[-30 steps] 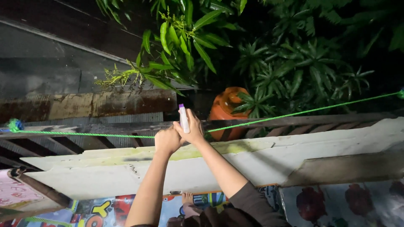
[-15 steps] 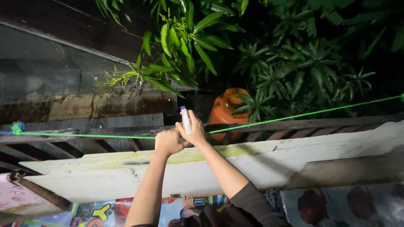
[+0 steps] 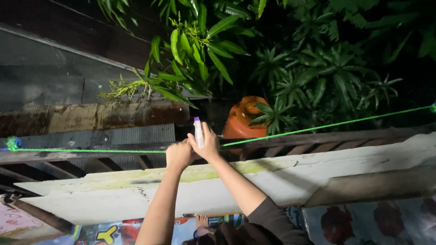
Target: Using a spray bottle to apply liquid, likely insecticide, to a plant's leaves over a balcony railing at night.
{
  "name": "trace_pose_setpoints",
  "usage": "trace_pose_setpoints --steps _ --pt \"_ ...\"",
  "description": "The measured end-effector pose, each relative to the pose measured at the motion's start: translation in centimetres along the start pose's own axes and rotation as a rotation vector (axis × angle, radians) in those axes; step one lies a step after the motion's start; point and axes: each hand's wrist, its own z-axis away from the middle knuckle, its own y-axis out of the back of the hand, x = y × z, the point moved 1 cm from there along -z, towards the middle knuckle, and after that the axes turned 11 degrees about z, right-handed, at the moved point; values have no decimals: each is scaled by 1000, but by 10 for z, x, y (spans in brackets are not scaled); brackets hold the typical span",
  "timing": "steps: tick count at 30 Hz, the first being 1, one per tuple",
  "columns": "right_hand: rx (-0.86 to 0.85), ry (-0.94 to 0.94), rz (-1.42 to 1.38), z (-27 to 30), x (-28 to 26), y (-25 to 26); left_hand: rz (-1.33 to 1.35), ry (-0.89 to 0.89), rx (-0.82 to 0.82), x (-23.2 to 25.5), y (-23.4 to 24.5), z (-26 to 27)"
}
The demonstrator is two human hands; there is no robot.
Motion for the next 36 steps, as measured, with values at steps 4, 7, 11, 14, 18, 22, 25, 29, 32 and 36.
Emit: trace_pose_setpoints --steps 4,7,11,14,18,22,25,29,32,36 --pt "9 0 7 0 2 -2 -25 -5 16 3 7 2" --pt "6 -3 -2 1 6 -3 2 -56 31 0 12 5" --pt "-51 18 -26 -5 3 0 -8 -66 60 -1 4 2" --pt "-89 36 -70 -7 2 2 -36 -31 123 13 11 2" --pt "-87 35 -80 -6 3 6 -61 -34 187 11 7 4" --pt "-30 51 -36 -2 12 -2 -64 -48 216 10 1 7" --pt "-112 39 -47 -6 2 7 -69 -40 257 15 7 7" --pt "-124 50 -72 -9 8 5 -70 -39 267 15 5 4" --pt "-103 62 -79 -8 17 1 -67 -35 281 23 12 4" --pt "-98 99 -111 -7 14 4 -102 -3 228 26 12 7"
